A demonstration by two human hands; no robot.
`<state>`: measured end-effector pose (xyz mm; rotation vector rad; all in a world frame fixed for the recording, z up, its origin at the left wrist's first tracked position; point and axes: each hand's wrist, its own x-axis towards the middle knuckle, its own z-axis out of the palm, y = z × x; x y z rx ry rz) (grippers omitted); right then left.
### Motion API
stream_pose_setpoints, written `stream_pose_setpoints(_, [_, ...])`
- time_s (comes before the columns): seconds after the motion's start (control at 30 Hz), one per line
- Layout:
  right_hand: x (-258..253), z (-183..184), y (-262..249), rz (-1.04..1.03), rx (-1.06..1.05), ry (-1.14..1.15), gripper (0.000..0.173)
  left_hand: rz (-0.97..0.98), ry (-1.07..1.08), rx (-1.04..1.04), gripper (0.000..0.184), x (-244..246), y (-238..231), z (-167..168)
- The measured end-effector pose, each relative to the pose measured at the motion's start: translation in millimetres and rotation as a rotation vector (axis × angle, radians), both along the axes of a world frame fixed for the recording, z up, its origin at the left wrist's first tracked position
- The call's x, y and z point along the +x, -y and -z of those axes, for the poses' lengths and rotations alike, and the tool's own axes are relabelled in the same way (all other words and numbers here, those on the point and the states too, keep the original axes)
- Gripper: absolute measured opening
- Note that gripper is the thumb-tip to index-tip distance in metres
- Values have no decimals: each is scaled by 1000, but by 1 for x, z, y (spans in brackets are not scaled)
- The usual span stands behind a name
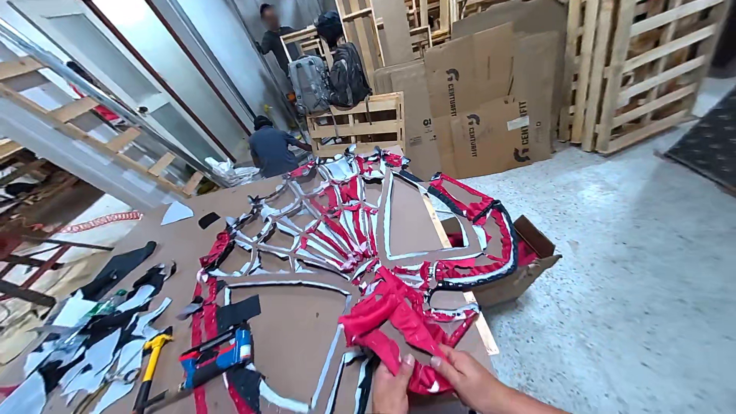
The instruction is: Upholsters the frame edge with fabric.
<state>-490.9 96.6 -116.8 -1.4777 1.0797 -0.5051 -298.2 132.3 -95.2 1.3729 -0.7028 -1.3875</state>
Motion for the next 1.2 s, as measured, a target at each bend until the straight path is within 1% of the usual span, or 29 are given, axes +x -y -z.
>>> stream_pose_setpoints(0.07, [7, -10, -5, -85, 35, 9, 56, 0, 16, -30, 33, 22, -8, 3])
stream_pose_setpoints(0.17, [16, -17, -3, -101, 55, 39, 60, -14, 29, -88, 34, 65, -10, -9])
stream_pose_setpoints(0.3, [28, -14, -8, -16, 57, 3, 56, -147, 123, -82, 33, 130, -5, -20])
stream_pose_setpoints(0.43, [44, 3, -34, 124, 73, -36, 56, -341, 207, -79, 35, 199, 4, -21])
stream_pose_setpoints(0.5, [56, 14, -57, 213, 114, -20, 56, -387, 157, -109, 32, 236, 8, -19])
stream_pose_setpoints(0.57, [72, 25, -80, 290, 153, 0, 54, -411, 61, -142, 25, 271, 14, -16])
stream_pose_setpoints(0.63, [86, 35, -103, 357, 194, 9, 52, -421, -11, -143, 27, 301, 19, -12])
stream_pose_setpoints(0.7, [99, 41, -121, 417, 217, -9, 51, -438, -36, -123, 27, 324, 27, -9])
stream_pose_setpoints(0.8, [114, 42, -145, 504, 243, -7, 49, -449, -52, -105, 26, 351, 38, 0])
stream_pose_setpoints(0.93, [128, 34, -172, 626, 257, 5, 46, -461, -111, -100, 27, 371, 45, 13])
stream_pose_setpoints(1.07, [129, 32, -190, 671, 281, -23, 44, -481, -199, -86, 30, 379, 40, 22])
stream_pose_setpoints(1.2, [131, 33, -188, 690, 301, -35, 45, -482, -338, -69, 28, 373, 37, 28])
